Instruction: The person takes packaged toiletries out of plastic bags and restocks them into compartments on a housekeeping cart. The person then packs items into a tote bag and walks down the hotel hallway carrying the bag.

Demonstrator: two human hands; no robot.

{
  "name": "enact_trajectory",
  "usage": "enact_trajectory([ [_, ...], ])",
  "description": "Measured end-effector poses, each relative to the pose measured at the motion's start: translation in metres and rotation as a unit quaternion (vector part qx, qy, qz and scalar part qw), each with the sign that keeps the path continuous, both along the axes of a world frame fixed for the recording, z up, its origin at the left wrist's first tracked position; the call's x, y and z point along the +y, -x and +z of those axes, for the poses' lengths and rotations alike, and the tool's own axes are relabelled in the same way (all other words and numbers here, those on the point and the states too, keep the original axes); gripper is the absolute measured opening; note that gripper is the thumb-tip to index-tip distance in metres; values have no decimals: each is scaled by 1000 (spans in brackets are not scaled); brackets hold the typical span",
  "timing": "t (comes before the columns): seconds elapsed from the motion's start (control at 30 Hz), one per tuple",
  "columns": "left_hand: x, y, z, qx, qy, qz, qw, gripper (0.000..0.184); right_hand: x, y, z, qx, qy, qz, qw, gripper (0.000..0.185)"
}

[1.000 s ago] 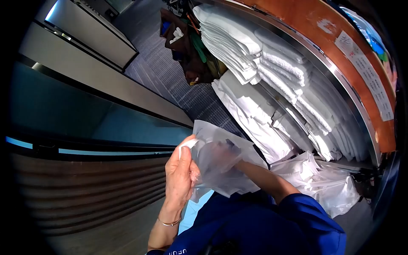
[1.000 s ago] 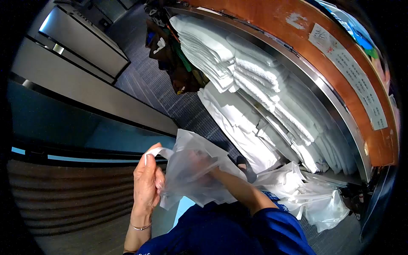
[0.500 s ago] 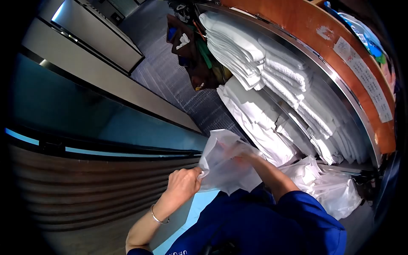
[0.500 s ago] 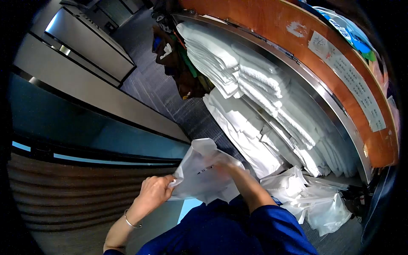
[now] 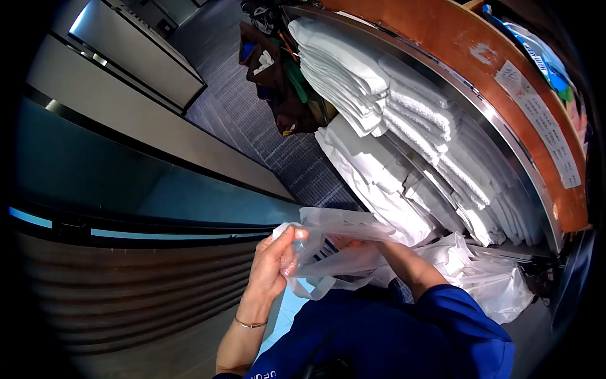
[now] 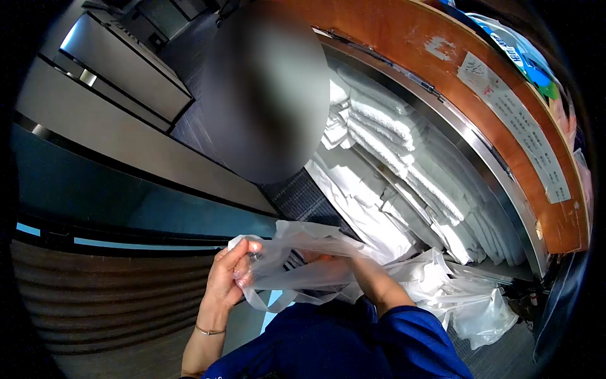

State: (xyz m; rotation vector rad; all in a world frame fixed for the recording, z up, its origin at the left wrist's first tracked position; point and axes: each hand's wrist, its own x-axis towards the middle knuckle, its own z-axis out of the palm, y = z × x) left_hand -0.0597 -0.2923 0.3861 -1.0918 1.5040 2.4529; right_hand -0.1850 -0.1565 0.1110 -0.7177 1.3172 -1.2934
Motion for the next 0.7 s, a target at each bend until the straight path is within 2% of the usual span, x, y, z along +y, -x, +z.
enact_trajectory([
  [0.6, 10, -64, 13, 36, 135, 19, 990, 31, -33, -58, 18, 52, 36, 41, 997, 55],
  [0.7, 10, -72, 14, 11, 148, 28, 988, 32, -39, -63, 21, 60, 42, 46, 996, 56],
])
